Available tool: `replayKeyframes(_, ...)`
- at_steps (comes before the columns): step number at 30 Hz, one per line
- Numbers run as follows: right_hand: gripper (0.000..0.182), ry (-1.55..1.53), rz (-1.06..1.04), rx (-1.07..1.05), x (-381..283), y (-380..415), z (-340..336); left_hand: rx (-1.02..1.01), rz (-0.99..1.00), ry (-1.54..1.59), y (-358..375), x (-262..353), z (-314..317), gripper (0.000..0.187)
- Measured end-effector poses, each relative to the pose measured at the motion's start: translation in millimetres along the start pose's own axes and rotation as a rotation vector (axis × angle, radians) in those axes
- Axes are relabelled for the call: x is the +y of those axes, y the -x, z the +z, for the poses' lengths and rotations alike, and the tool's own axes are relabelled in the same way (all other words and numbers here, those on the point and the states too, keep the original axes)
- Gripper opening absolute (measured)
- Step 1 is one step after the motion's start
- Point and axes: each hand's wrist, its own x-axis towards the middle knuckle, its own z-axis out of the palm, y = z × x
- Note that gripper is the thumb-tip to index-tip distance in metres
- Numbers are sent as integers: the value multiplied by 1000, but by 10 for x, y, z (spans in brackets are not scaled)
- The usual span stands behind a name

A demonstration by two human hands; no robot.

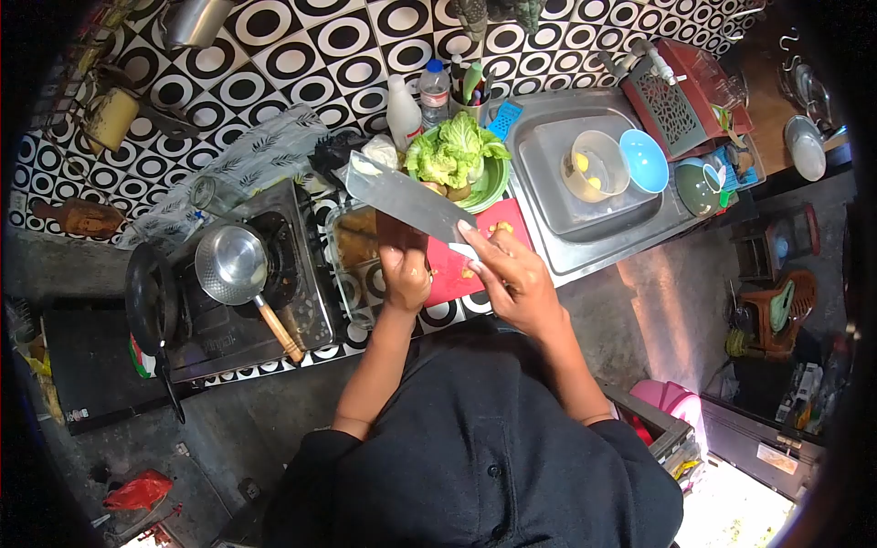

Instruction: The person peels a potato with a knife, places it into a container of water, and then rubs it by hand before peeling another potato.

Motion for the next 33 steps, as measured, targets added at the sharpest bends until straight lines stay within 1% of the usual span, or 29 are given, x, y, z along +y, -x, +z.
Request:
replayKeyframes(3, 56, -35, -10, -10, -39, 2, -39, -92, 130, 174, -36, -71, 24, 63)
replayKeyframes(6, 56, -14, -53, -44, -120, -19, -41, -76, -98, 216, -80, 98, 135, 68)
replayKeyframes(9, 58, 23, -78, -55, -128, -13, -22, -96, -18, 116, -90, 133, 167, 69)
replayKeyframes(12, 58, 34, -77, -72, -103, 8, -41, -100, -77, 123, -81, 168, 175, 77)
replayKeyframes(15, 58, 45, -98, -65, -125, 9, -66, -110, -51, 141, -69, 123, 134, 72)
replayKeyframes(18, 57, 50, -101, -69, -131, 13, -80, -120, -11, 87, -69, 139, 153, 73)
replayKeyframes(33, 53, 34, -94, -83, -105, 13, -144, -115, -43, 28, -51, 195, 188, 77)
